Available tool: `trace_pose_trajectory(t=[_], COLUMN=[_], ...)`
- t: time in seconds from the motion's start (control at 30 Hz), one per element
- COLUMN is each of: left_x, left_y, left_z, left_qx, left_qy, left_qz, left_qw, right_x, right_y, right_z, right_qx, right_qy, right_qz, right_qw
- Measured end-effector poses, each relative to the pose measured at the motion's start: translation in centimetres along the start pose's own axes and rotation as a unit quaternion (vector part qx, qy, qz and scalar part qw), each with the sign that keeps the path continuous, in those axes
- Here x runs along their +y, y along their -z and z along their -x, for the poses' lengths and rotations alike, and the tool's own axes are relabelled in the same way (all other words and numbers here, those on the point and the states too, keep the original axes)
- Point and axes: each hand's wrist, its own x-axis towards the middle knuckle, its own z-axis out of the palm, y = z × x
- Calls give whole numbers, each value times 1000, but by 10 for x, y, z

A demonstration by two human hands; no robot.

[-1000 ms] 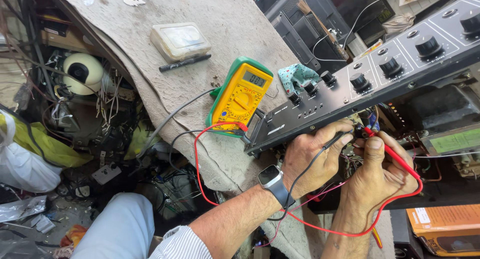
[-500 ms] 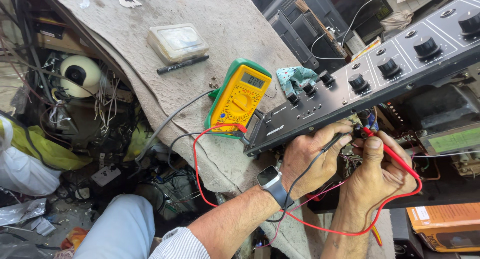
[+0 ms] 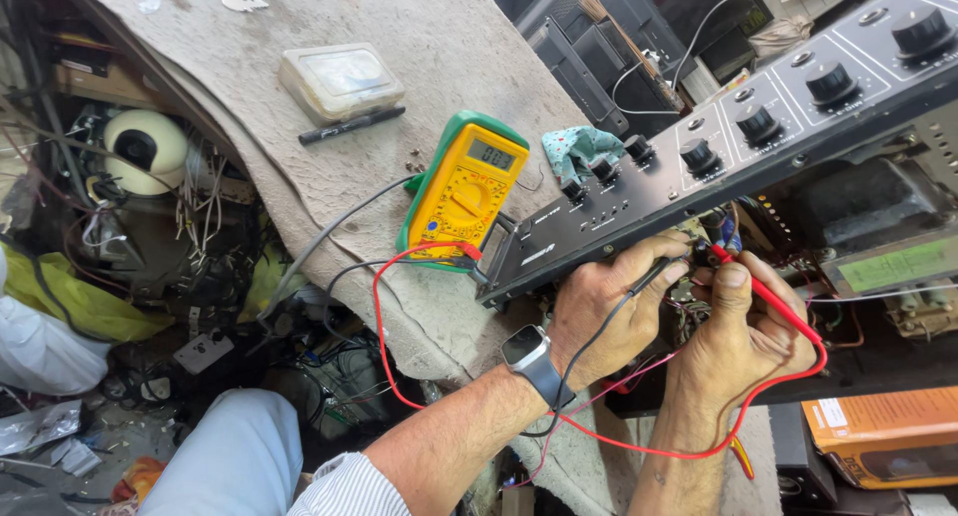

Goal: The person picks up a multimeter, sets its dial, and probes the circuit board of an audio amplifier with the red and black test leads, reading the display and repositioning the probes on different points of the board. At the end they set the leads down and pick up a phone.

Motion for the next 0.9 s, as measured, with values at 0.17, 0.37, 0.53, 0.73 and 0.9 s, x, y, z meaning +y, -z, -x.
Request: trace_pose_trajectory(t=[0.17, 0.37, 0.53, 0.73, 0.9], left_x=[1, 0, 0, -1, -3], left_y=[-2, -2, 0, 3, 3], left_z=[0, 0, 1, 2, 3], left_qx=[1, -5, -3, -11, -4], left_qy=[3, 10, -13, -9, -26], left_qz=[-2, 1, -2, -3, -16], left_qw=[1000, 1000, 1000, 1000, 1000], right_x=[-5, -4, 2, 3, 0], right_y=[1, 2, 4, 5, 2], right_z=[0, 1, 0, 3, 4], right_qx=[6, 5, -10, -12, -9], right_qy=[-1, -5, -6, 14, 15], right_qz=[23, 19, -10, 17, 29], right_qw=[1000, 1000, 1000, 1000, 999])
